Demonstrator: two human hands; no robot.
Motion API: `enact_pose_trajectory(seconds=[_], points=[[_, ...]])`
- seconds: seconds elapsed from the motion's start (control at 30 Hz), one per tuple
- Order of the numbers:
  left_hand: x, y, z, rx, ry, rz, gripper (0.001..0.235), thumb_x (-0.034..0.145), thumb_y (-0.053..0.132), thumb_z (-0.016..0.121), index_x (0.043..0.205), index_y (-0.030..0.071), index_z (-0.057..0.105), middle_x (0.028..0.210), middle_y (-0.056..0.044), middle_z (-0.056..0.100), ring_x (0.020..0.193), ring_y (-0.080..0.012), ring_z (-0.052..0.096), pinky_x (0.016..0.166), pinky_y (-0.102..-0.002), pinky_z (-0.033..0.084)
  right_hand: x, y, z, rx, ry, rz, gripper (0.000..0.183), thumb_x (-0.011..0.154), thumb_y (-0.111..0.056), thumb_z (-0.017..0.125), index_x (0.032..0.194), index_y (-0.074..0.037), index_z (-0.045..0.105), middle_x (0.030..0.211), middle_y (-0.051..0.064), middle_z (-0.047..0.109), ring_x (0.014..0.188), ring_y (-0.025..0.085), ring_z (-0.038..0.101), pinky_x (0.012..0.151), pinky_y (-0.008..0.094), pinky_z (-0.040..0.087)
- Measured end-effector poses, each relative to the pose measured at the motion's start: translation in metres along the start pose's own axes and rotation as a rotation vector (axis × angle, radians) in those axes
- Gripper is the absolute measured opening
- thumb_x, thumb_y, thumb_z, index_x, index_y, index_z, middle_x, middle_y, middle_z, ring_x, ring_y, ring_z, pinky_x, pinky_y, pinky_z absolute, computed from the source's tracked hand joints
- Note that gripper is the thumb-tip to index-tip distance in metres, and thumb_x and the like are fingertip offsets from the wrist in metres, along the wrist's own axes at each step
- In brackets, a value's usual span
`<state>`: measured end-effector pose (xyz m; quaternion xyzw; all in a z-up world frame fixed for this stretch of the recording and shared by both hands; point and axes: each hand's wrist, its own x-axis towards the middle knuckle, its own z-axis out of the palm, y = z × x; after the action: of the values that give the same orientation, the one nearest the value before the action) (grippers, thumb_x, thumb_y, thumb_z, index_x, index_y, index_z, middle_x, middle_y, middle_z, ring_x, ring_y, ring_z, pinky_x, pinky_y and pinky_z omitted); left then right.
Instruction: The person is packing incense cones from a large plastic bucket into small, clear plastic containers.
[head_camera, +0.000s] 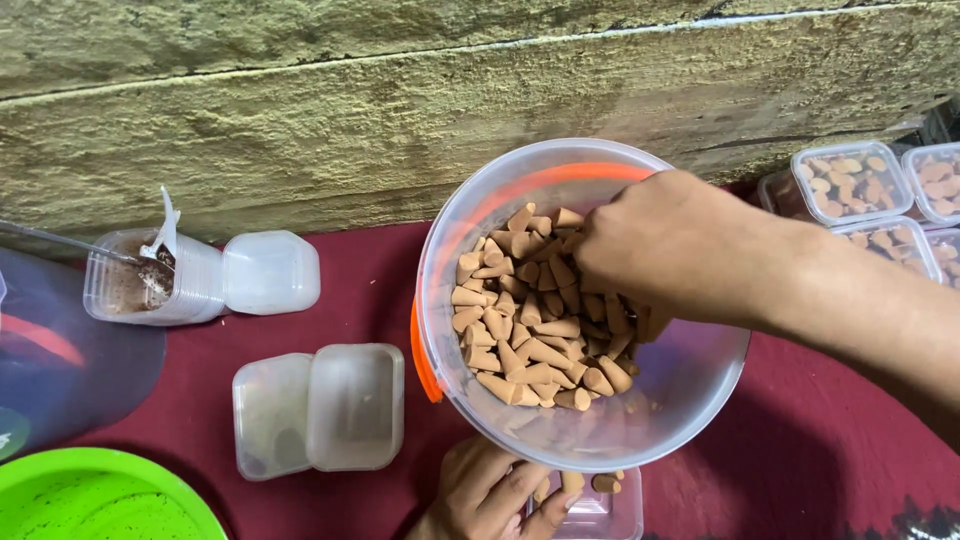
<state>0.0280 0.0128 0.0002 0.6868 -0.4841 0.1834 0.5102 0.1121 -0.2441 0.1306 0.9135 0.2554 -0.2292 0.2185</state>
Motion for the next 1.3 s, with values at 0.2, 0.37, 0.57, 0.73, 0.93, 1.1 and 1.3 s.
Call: enact_pose_trajectory(seconds=[0.2,0.37,0.57,0.73,0.93,1.1,1.3], points=[[0.02,0.005,0.001,0.039,0.084,0.061,0.013,0.093,0.016,0.071,0.094,0.003,0.071,0.092,-0.009,0.072,0.076,-0.0201,0.074,0.064,-0.029,0.063,-0.018,0.01,-0.011,0.145,0.122,-0.021,0.01,0.085,-0.026,0.07,0.08,-0.024,0.062,0.077,-0.007,0.066,0.064,0.017,0.068,0.048,0.039,0.058],[0.016,0.006,-0.001,0.078,0.064,0.072,0.015,0.095,0.019,0.069,0.097,0.004,0.071,0.092,-0.009,0.073,0.079,-0.0215,0.075,0.064,-0.03,0.062,-0.019,0.008,-0.014,0.385,0.203,-0.024,0.042,0.086,-0.016,0.059,0.124,-0.032,0.065,0.102,-0.01,0.078,0.071,0.029,0.075,0.048,0.051,0.058],[0.016,0.009,-0.003,-0.001,0.057,0.078,0.017,0.097,0.015,0.065,0.103,-0.001,0.071,0.092,-0.009,0.07,0.08,-0.0222,0.075,0.069,-0.031,0.067,-0.024,0.003,-0.02,0.688,0.045,-0.019,0.016,0.105,-0.038,0.049,0.105,-0.023,0.052,0.089,-0.006,0.073,0.072,0.015,0.072,0.06,0.035,0.061],[0.016,0.013,-0.005,0.032,0.036,0.079,0.025,0.102,0.022,0.063,0.108,-0.001,0.071,0.094,-0.009,0.07,0.077,-0.0202,0.073,0.063,-0.03,0.06,-0.022,-0.004,-0.01,0.033,0.401,0.032,0.027,0.097,-0.018,0.055,0.122,-0.013,0.048,0.084,0.006,0.06,0.04,0.029,0.062,0.032,0.045,0.05],[0.017,0.017,-0.008,0.016,0.006,0.11,0.024,0.102,0.017,0.061,0.109,-0.003,0.072,0.095,-0.011,0.069,0.077,-0.0229,0.071,0.062,-0.033,0.058,-0.009,-0.022,0.012,0.109,-0.064,0.203,0.021,0.088,-0.026,0.056,0.078,-0.016,0.072,0.086,0.005,0.076,0.074,0.032,0.075,0.067,0.047,0.057],[0.013,0.023,-0.008,0.006,0.0,0.152,0.022,0.101,0.014,0.064,0.113,-0.003,0.07,0.095,-0.012,0.068,0.077,-0.0242,0.067,0.063,-0.035,0.056,-0.011,-0.03,-0.021,0.195,-0.204,0.346,0.015,0.085,-0.03,0.065,0.091,-0.02,0.073,0.093,0.006,0.077,0.086,0.031,0.075,0.07,0.045,0.057],[0.009,0.028,-0.01,-0.038,0.054,0.147,0.023,0.096,0.01,0.072,0.114,-0.005,0.069,0.095,-0.014,0.067,0.078,-0.0255,0.067,0.065,-0.035,0.059,-0.071,-0.038,-0.063,0.925,0.158,0.245,0.023,0.086,-0.026,0.074,0.108,-0.021,0.081,0.092,-0.005,0.09,0.08,0.007,0.085,0.076,0.024,0.066]])
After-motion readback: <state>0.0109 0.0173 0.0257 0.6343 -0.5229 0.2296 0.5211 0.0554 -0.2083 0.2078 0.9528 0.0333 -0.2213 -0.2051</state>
